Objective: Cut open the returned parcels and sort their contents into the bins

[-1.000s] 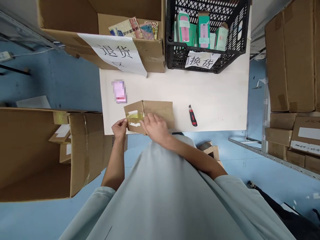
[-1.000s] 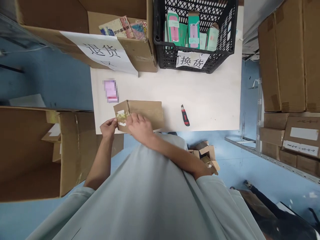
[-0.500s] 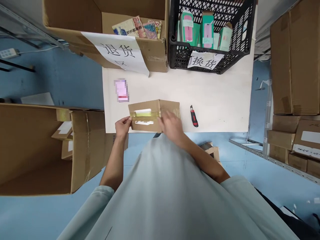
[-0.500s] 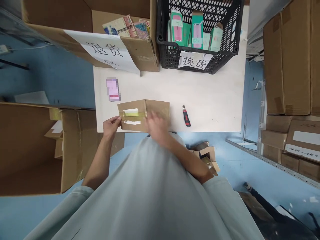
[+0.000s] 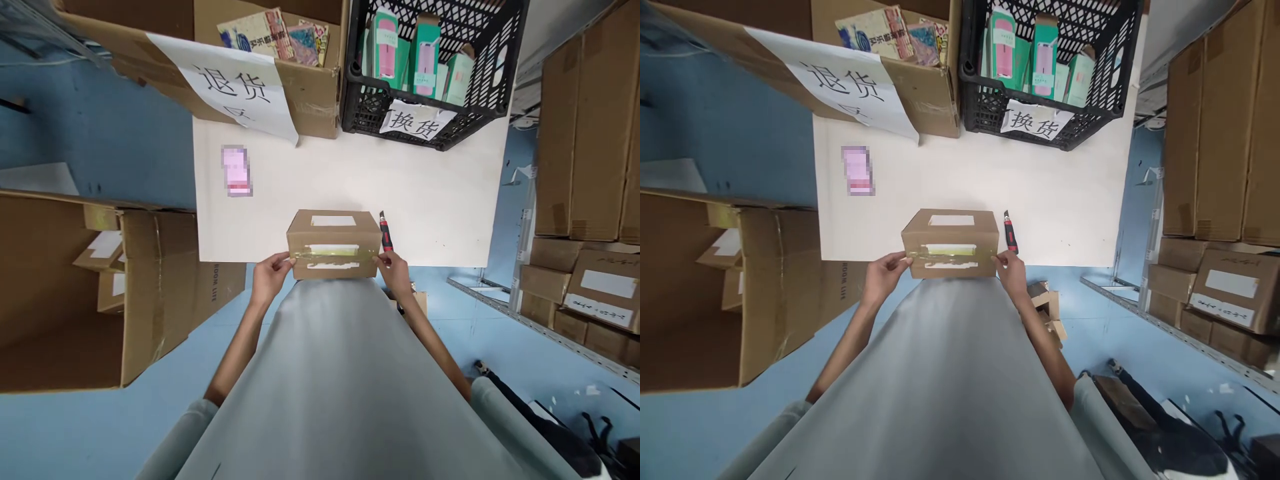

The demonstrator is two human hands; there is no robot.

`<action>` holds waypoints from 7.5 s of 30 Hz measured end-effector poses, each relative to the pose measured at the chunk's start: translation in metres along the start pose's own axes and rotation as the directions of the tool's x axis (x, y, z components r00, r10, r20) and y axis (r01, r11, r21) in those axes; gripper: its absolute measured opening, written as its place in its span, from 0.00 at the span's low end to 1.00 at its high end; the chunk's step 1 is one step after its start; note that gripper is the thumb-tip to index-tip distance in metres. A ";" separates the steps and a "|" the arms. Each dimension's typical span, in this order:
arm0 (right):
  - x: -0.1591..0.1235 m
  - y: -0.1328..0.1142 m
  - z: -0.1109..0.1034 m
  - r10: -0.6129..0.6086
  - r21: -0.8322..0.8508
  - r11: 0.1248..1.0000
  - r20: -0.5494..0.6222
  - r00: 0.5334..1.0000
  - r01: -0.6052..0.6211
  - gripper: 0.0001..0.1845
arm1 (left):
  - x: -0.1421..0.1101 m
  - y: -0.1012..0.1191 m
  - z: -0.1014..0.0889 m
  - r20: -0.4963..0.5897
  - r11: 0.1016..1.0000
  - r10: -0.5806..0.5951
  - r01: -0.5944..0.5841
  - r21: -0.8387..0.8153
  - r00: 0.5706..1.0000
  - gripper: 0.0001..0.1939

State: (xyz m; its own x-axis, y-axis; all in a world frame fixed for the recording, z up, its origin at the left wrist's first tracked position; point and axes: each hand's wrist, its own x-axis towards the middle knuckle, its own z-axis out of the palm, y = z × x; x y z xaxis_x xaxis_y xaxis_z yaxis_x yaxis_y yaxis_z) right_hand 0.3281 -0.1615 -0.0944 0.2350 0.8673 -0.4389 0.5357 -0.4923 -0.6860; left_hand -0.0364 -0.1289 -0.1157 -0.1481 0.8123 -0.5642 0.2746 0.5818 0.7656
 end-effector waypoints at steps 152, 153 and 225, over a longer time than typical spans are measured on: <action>0.078 -0.067 -0.147 0.057 -0.745 0.365 0.616 0.786 0.558 0.32 | 0.057 0.082 0.130 0.473 0.541 0.458 -0.658 0.524 0.753 0.39; 0.079 -0.065 -0.145 0.043 -0.743 0.362 0.617 0.786 0.563 0.32 | 0.058 0.082 0.130 0.471 0.543 0.458 -0.656 0.524 0.754 0.40; -0.036 -0.248 0.108 0.073 -0.428 0.903 0.066 0.995 -0.037 0.33 | 0.145 0.137 -0.014 0.378 0.844 0.489 -0.536 0.024 0.786 0.13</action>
State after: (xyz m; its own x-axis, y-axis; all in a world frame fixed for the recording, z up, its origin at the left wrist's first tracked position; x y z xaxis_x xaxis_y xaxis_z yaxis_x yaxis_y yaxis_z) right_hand 0.0995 -0.0789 0.0290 0.2192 0.8225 -0.5248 0.8218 -0.4455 -0.3550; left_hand -0.0339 0.0687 -0.0885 0.3767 0.9075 -0.1860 0.3335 0.0545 0.9412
